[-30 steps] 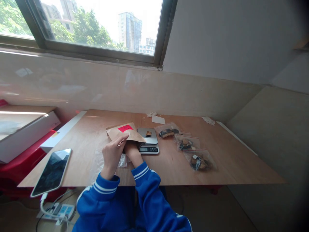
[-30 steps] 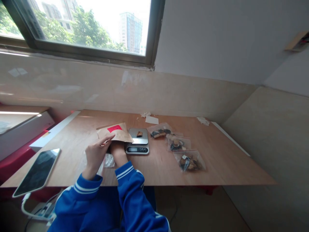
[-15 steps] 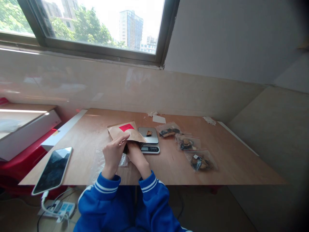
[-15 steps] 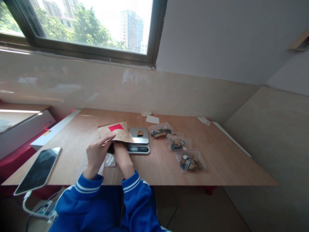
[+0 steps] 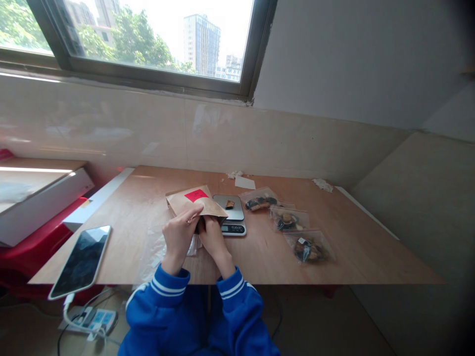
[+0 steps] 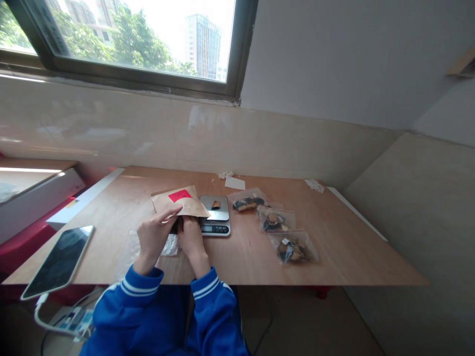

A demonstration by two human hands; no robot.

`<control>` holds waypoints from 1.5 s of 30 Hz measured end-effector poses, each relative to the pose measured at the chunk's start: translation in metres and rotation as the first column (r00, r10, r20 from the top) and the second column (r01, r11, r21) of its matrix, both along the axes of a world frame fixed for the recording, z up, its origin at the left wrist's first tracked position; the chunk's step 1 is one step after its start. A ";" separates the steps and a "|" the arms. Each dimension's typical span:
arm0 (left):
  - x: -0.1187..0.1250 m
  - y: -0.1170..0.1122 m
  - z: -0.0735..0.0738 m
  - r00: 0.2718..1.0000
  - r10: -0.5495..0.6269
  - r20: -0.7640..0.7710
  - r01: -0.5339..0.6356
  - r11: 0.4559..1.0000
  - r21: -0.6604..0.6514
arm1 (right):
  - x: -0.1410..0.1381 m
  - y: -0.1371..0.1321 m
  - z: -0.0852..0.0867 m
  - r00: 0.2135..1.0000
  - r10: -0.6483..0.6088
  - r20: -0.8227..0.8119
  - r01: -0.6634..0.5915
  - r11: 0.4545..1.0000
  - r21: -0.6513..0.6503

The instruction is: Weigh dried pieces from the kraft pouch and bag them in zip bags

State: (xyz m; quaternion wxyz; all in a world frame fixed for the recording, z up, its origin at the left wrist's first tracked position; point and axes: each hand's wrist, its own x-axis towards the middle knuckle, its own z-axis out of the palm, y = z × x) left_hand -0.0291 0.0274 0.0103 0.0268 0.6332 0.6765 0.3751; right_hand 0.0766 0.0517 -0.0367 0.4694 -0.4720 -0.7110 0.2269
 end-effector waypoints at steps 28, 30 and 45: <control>0.003 0.001 0.003 0.991 -0.038 0.128 0.038 0.999 0.003 | 0.008 -0.002 -0.001 0.994 -0.005 -0.110 0.007 1.000 0.022; 0.004 0.002 0.004 0.989 -0.045 0.140 0.046 0.999 -0.001 | 0.010 -0.004 0.000 0.996 0.011 -0.089 -0.009 1.000 0.022; 0.000 0.006 0.010 0.985 -0.029 0.170 0.033 0.999 -0.024 | 0.024 -0.017 0.018 0.992 0.124 -0.016 -0.120 0.980 0.158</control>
